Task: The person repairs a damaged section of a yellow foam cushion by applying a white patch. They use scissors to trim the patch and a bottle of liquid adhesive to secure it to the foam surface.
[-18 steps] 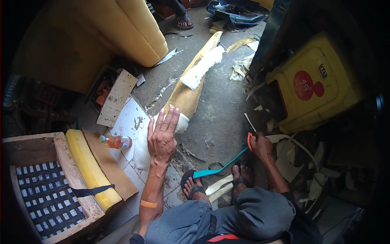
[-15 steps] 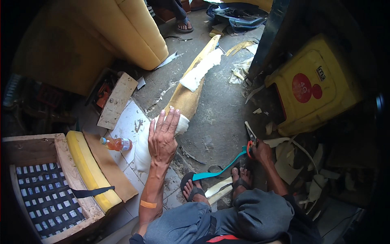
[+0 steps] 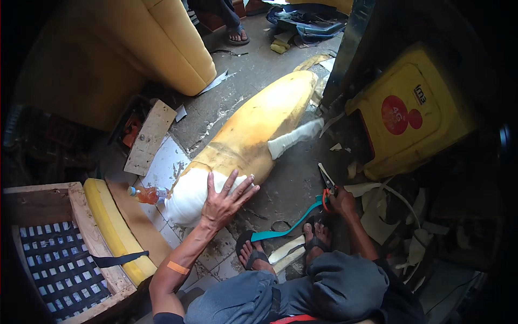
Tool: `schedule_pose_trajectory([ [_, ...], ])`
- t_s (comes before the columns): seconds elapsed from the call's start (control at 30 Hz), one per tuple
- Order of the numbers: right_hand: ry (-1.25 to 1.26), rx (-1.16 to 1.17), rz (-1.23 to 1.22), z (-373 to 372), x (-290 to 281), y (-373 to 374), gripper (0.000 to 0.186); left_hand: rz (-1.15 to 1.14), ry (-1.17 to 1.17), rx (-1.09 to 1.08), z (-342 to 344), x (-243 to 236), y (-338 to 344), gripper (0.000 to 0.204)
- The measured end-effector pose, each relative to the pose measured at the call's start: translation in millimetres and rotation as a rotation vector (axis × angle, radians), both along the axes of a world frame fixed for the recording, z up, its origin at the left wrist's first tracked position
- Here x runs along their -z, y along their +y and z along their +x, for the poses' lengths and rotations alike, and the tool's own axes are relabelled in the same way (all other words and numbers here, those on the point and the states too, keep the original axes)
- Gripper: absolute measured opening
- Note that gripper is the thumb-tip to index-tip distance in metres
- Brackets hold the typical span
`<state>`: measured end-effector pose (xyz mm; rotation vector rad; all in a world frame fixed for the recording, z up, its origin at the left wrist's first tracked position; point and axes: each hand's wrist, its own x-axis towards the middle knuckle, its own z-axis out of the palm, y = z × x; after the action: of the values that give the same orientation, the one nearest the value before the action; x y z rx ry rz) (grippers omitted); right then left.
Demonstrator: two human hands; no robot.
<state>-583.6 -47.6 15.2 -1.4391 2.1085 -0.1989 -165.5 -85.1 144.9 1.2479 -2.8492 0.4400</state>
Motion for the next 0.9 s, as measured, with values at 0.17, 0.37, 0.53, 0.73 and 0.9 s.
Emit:
schedule_pose_trajectory([
  [0.17,0.019,-0.006,0.085,-2,-10,-5,0.052,0.037,-0.014,-0.017,-17,3,-2,0.055],
  [0.37,0.013,-0.006,0.073,-4,-11,-1,0.057,0.220,-0.115,-0.021,-23,62,23,0.072],
  [0.53,-0.001,-0.024,0.081,-4,-13,2,0.058,0.330,0.406,-0.195,-14,86,68,0.079],
  [0.73,0.064,-0.014,0.160,2,-27,-1,0.062,0.886,2.413,-1.472,-28,124,128,0.059],
  [0.9,0.050,-0.034,0.112,-2,-15,1,0.064,0.459,3.151,-1.346,28,113,98,0.083],
])
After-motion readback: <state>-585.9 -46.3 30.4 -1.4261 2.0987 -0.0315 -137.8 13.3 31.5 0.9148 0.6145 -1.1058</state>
